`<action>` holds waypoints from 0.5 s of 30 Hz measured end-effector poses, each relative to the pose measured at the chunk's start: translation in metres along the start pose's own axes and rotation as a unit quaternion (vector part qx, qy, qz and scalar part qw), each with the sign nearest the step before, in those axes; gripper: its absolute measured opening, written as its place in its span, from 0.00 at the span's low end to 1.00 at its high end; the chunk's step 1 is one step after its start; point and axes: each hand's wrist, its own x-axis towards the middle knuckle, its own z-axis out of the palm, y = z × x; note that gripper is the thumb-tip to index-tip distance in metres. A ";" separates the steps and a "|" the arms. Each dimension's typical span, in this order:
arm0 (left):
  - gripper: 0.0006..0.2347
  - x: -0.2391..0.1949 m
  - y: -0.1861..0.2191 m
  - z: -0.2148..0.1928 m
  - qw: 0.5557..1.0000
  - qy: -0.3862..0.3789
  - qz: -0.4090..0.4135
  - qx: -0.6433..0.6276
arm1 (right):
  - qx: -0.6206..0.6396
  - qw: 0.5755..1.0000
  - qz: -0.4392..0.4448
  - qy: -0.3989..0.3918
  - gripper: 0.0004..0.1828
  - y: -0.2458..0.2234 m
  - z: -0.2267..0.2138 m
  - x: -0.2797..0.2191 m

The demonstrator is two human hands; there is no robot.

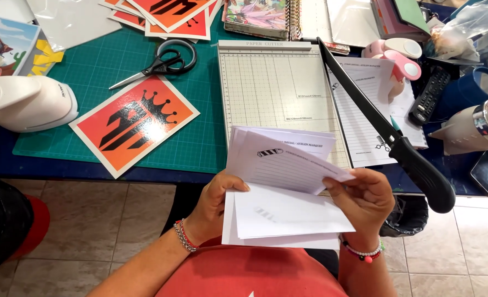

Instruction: Folding printed paper sheets and trimming the edges using a manual guillotine paper cutter.

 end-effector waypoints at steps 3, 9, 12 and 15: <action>0.10 -0.001 -0.005 -0.001 0.999 0.008 -0.013 -0.037 | 0.032 0.999 -0.015 0.002 0.18 -0.010 0.008 -0.001; 0.12 0.002 0.007 0.001 0.999 0.007 -0.022 0.037 | 0.141 0.982 -0.019 -0.127 0.08 -0.045 0.024 0.005; 0.11 0.001 0.005 0.003 0.999 0.015 -0.038 0.018 | 0.151 0.977 -0.020 -0.153 0.14 -0.048 0.022 0.008; 0.12 0.004 0.005 0.004 0.999 0.016 -0.030 0.042 | 0.128 0.982 -0.018 -0.135 0.13 -0.045 0.019 0.007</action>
